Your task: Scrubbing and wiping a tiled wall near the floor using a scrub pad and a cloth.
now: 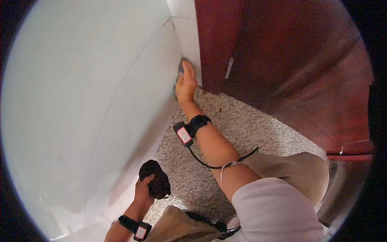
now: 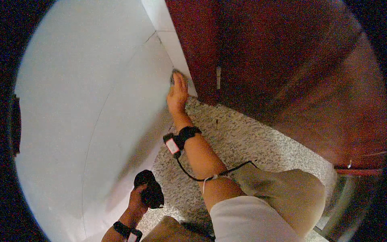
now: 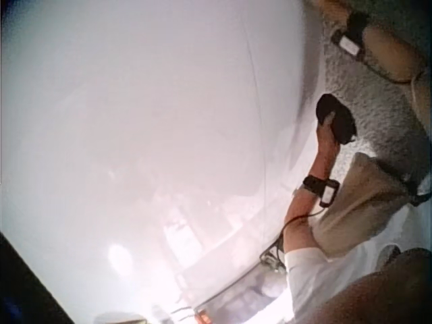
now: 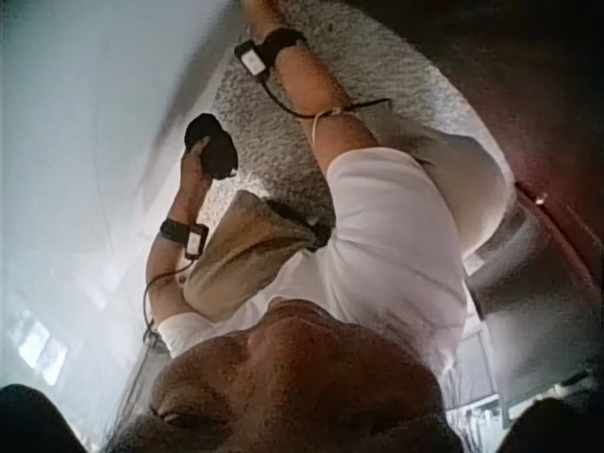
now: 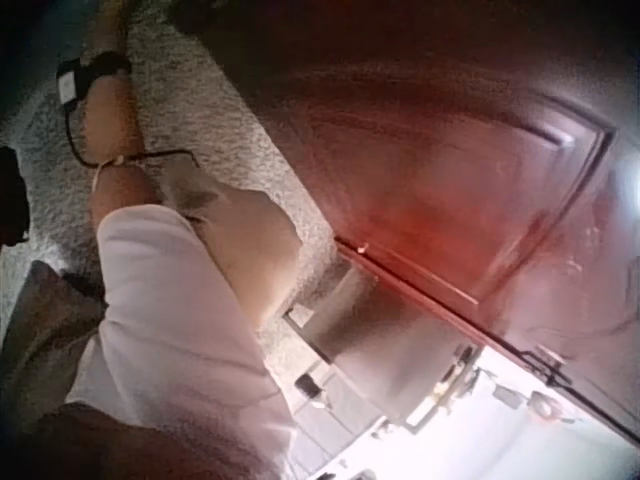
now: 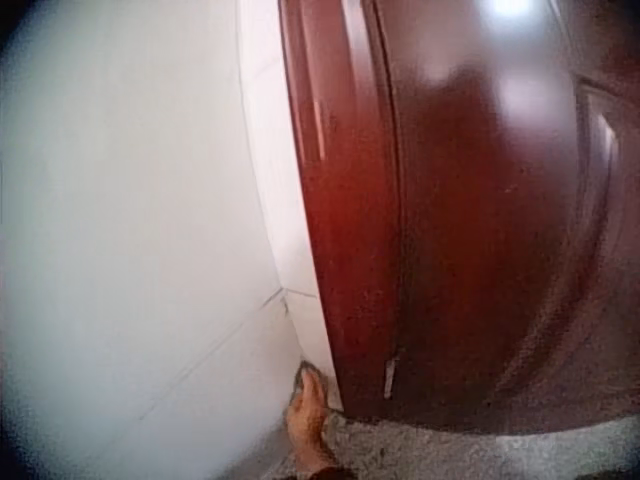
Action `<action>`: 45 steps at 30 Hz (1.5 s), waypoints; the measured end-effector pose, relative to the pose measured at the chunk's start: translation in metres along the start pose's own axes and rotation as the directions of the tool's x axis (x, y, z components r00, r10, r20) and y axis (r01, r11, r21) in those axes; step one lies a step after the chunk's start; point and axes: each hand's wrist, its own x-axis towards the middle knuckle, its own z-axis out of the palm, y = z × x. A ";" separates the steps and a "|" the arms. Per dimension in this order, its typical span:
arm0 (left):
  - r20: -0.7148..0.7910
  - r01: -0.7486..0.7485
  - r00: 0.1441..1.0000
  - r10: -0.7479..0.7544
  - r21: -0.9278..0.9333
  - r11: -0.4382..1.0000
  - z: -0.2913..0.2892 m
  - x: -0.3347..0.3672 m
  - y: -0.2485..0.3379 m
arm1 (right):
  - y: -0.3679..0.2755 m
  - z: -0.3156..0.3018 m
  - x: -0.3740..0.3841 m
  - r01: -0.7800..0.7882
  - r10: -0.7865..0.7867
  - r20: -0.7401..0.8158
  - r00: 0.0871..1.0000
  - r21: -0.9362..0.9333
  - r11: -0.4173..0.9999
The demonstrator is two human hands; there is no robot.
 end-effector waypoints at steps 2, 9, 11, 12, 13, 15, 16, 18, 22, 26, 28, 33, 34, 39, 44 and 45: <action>0.006 0.054 0.999 -0.054 0.021 0.998 0.004 -0.004 -0.001 | 0.027 0.002 -0.017 -0.096 0.097 0.028 0.995 -0.042 0.994; 0.028 -0.029 0.999 0.028 0.041 0.999 0.003 -0.006 0.001 | -0.014 0.001 -0.001 -0.261 0.256 0.085 0.963 0.054 0.964; 0.006 -0.020 1.000 0.020 0.044 0.999 0.004 -0.007 0.004 | -0.047 -0.006 0.016 -0.112 0.112 0.004 0.994 0.098 0.989; -0.004 -0.022 1.000 0.022 0.062 0.998 0.004 -0.005 0.007 | -0.050 -0.005 0.020 0.048 -0.035 -0.100 0.994 0.134 0.990; -0.009 -0.013 1.000 0.013 0.049 0.999 0.002 -0.003 0.006 | -0.040 -0.001 0.016 0.041 -0.029 -0.099 0.995 0.125 0.991; -0.016 -0.021 1.000 0.022 0.043 0.999 -0.001 -0.001 0.000 | -0.014 0.010 0.006 -0.080 0.091 -0.117 0.989 0.095 0.992; -0.026 -0.036 0.999 0.037 0.030 0.999 -0.004 0.001 0.000 | -0.005 0.013 0.001 -0.086 0.096 -0.120 0.988 0.092 0.992; -0.032 -0.009 0.999 0.011 0.045 0.999 -0.008 0.003 0.005 | 0.005 0.018 -0.009 -0.102 0.114 -0.076 0.991 0.145 0.984; 0.013 0.086 0.996 -0.087 0.053 0.995 0.009 0.010 -0.007 | 0.110 0.018 -0.050 -0.322 0.332 -0.007 0.943 -0.258 0.911; 0.035 -0.019 0.999 0.016 0.068 0.998 0.002 -0.003 0.000 | 0.072 0.021 -0.060 -0.696 0.760 0.375 0.532 -0.318 0.644; 0.010 -0.015 1.000 0.015 0.037 0.999 0.004 -0.006 0.002 | 0.066 0.014 -0.045 -0.585 0.653 0.277 0.705 -0.293 0.756; 0.021 0.015 1.000 -0.015 0.005 1.000 0.000 -0.002 0.000 | 0.063 0.001 -0.033 -0.708 0.739 0.182 0.649 -0.210 0.674; 0.013 0.022 1.000 -0.022 -0.002 1.000 -0.001 -0.003 0.000 | 0.055 0.000 -0.041 -0.709 0.742 0.189 0.644 -0.220 0.671; -0.137 -0.050 0.989 0.048 -0.007 0.999 -0.016 0.004 -0.005 | -0.004 -0.012 -0.152 -0.476 0.635 0.460 0.620 -0.423 0.771; -0.122 -0.073 0.990 0.068 -0.041 0.996 -0.013 0.004 0.003 | 0.002 -0.004 -0.111 -0.641 0.668 0.378 0.641 -0.214 0.737; -0.124 -0.083 0.989 0.076 -0.053 0.995 -0.014 0.002 0.005 | 0.008 -0.002 -0.077 -0.637 0.678 0.321 0.661 -0.238 0.733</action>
